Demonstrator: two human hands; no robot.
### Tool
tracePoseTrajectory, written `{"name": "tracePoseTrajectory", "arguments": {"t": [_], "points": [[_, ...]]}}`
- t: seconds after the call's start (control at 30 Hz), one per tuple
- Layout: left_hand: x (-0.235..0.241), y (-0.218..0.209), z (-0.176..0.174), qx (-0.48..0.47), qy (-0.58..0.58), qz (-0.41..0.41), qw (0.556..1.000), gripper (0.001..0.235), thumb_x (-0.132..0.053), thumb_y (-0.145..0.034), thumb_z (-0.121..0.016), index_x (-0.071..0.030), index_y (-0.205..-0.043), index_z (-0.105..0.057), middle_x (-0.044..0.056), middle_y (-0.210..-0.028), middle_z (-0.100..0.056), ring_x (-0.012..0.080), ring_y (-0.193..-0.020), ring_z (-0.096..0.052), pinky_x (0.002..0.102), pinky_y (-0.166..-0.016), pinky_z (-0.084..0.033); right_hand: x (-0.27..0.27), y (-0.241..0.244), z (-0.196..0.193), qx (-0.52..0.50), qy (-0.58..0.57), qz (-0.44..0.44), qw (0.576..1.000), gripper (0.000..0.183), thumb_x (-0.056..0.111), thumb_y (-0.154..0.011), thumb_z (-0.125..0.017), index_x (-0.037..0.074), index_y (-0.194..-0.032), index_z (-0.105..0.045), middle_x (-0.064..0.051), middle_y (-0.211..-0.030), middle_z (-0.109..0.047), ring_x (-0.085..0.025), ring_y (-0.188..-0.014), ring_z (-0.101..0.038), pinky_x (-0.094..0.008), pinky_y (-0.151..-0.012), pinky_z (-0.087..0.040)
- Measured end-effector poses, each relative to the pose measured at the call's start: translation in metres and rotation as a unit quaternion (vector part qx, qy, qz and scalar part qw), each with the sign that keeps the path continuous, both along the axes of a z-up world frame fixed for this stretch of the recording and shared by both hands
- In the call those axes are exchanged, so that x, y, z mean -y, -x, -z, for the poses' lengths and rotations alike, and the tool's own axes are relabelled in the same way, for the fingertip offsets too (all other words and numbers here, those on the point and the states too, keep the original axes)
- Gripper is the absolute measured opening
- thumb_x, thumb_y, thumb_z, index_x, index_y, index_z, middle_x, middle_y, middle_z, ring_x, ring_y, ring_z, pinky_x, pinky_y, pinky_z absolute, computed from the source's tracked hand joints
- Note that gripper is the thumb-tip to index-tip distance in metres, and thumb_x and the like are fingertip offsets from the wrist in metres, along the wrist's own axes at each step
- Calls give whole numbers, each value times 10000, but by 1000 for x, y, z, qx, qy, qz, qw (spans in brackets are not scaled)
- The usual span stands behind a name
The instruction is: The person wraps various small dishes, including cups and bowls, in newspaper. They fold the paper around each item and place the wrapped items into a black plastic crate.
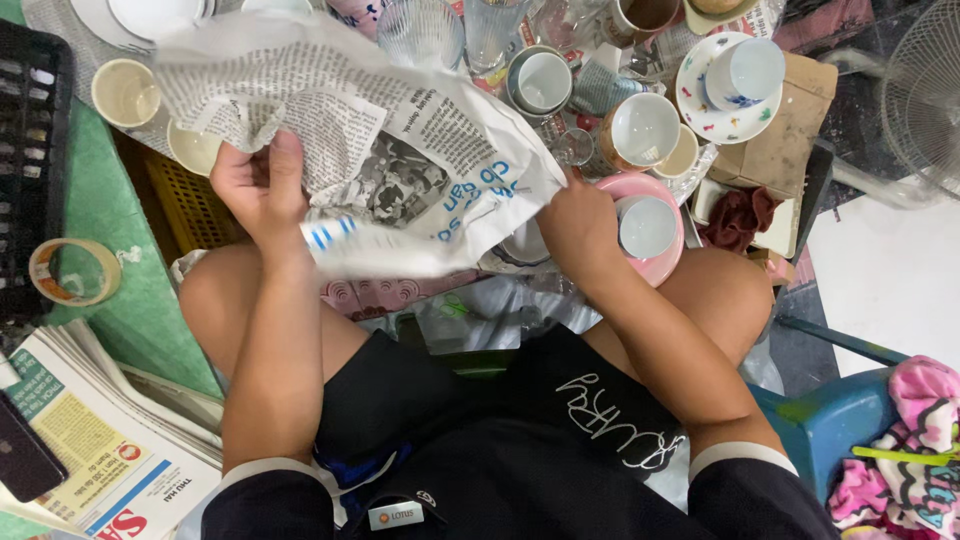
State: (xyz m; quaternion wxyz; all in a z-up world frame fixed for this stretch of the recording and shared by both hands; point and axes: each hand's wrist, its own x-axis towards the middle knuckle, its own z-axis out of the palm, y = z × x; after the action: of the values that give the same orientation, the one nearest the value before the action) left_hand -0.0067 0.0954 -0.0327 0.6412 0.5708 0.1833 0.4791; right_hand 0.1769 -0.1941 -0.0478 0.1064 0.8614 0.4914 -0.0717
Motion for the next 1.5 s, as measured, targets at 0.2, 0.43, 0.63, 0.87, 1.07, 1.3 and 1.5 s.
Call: {"name": "tracePoseTrajectory", "arguments": {"t": [0.2,0.43,0.63,0.87,1.07,1.3,1.5], "points": [[-6,2,1,3,12,-7,1000,324,-197,-1018,-811,30,-1221,-700,54,-1096,-734,107,-925,-644,242,-823,-500,-1,6,-18,-29,-149,39,988,107,127,-863,-681,63,-881,-765,-167,-1043,-692,-299,-824,-716,-423,-622,-581],[-11,1,22,18,-10,19,1000,364,-189,-977,-831,12,-1223,-654,57,-1104,-734,134,-963,-689,303,-891,-572,14,13,-73,-140,-303,56,941,360,65,-908,-611,90,-1259,-688,-135,-1204,-688,-344,-1025,-701,-418,-845,-565],[4,6,-29,-115,-340,157,920,335,18,-801,-792,10,-1131,-733,141,-1129,-748,239,-1013,-733,335,-894,-587,36,12,-118,-555,-547,202,594,529,298,-1038,-533,43,-1501,-519,-151,-1440,-610,-234,-1132,-669,-366,-951,-551],[71,-11,-75,-111,-395,204,889,297,90,-747,-784,-25,-1020,-757,114,-1030,-749,250,-927,-744,327,-822,-587,31,40,-137,-519,-400,42,754,902,162,-829,-811,52,-1570,-309,-155,-1607,-374,-281,-1339,-570,-386,-1019,-533],[68,-14,-48,-199,-65,226,951,321,45,-920,-669,8,-1239,-650,130,-1109,-746,175,-956,-690,271,-837,-542,29,39,-97,-419,-373,172,810,170,133,-1050,-697,25,-1177,-727,-85,-898,-721,-154,-792,-670,-266,-707,-546],[86,-18,-81,-47,-394,117,910,1003,-359,-662,-869,-64,-1434,-301,249,-1288,-515,316,-1158,-577,441,-951,-526,31,30,-75,-505,-489,241,669,214,131,-1063,-626,-29,-1186,-699,-21,-995,-725,-56,-855,-624,-235,-746,-512],[84,-7,-62,-136,-358,98,919,492,-218,-922,-863,-8,-1274,-590,172,-1100,-700,250,-991,-720,339,-878,-573,29,10,-67,-564,-522,237,595,225,125,-1059,-616,-30,-1208,-683,-33,-1079,-741,-64,-925,-657,-237,-824,-533]]}}
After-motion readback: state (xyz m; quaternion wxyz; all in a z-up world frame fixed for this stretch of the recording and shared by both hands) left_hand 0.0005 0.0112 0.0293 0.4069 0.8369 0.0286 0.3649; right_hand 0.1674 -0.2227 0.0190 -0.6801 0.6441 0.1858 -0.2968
